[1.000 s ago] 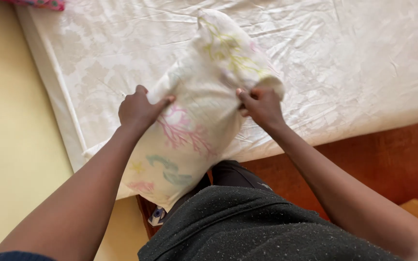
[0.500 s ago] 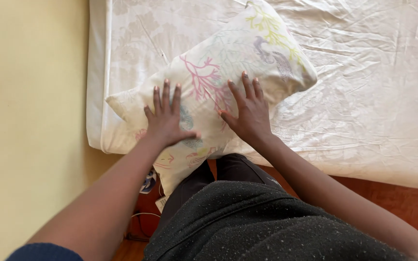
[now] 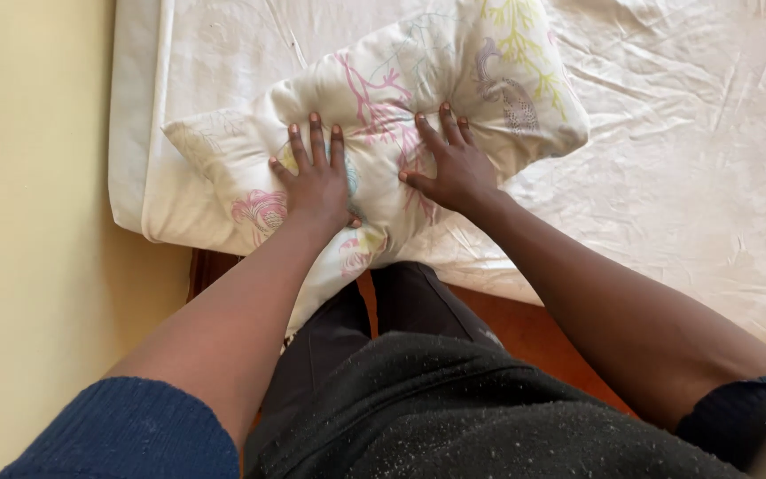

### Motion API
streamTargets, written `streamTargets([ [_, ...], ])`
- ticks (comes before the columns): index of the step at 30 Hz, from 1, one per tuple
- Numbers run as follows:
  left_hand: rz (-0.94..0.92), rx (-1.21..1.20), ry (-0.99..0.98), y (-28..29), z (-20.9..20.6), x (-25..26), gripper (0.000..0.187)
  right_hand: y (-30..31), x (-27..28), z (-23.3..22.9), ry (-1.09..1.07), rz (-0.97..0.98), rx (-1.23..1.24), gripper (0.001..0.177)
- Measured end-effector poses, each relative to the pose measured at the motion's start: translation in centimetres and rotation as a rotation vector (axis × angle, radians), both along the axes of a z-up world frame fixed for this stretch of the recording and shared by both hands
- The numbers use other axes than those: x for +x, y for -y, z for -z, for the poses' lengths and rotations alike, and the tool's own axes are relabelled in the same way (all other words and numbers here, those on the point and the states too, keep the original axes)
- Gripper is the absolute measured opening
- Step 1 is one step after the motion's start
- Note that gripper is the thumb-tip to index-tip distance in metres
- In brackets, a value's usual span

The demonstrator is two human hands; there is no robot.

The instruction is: Putting decorative cases on several pillows in a bedroom.

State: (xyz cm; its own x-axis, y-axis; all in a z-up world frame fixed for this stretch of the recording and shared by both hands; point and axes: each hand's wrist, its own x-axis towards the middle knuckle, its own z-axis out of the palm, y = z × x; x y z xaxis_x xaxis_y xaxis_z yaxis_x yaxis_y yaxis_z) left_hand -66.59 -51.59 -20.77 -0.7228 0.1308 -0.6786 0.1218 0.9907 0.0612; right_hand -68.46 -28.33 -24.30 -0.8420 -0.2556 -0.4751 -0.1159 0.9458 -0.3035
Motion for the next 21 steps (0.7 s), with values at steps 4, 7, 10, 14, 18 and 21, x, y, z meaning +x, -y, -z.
streamTargets([
  [4,-0.006,0.004,0.045,0.5,-0.9,-0.2,0.151,1.5,-0.7,-1.9,0.027,-0.010,0.070,0.103],
  [7,0.017,0.035,0.018,1.1,-2.8,1.1,0.151,1.8,0.1,-5.5,0.082,0.077,0.060,0.104],
  [10,0.033,0.081,-0.035,2.0,-3.1,4.0,0.148,1.1,3.1,-6.1,-0.019,0.115,0.005,0.098],
  [14,0.011,0.132,-0.133,2.6,-2.0,6.3,0.138,1.7,6.4,-5.4,-0.255,0.089,-0.024,0.094],
  [18,0.010,0.064,-0.055,1.8,0.5,5.2,0.133,1.8,5.3,-1.2,-0.125,0.049,0.001,0.103],
  [21,0.012,0.006,-0.001,0.8,0.8,1.9,0.134,3.3,1.4,-2.5,0.060,0.093,0.057,0.103],
])
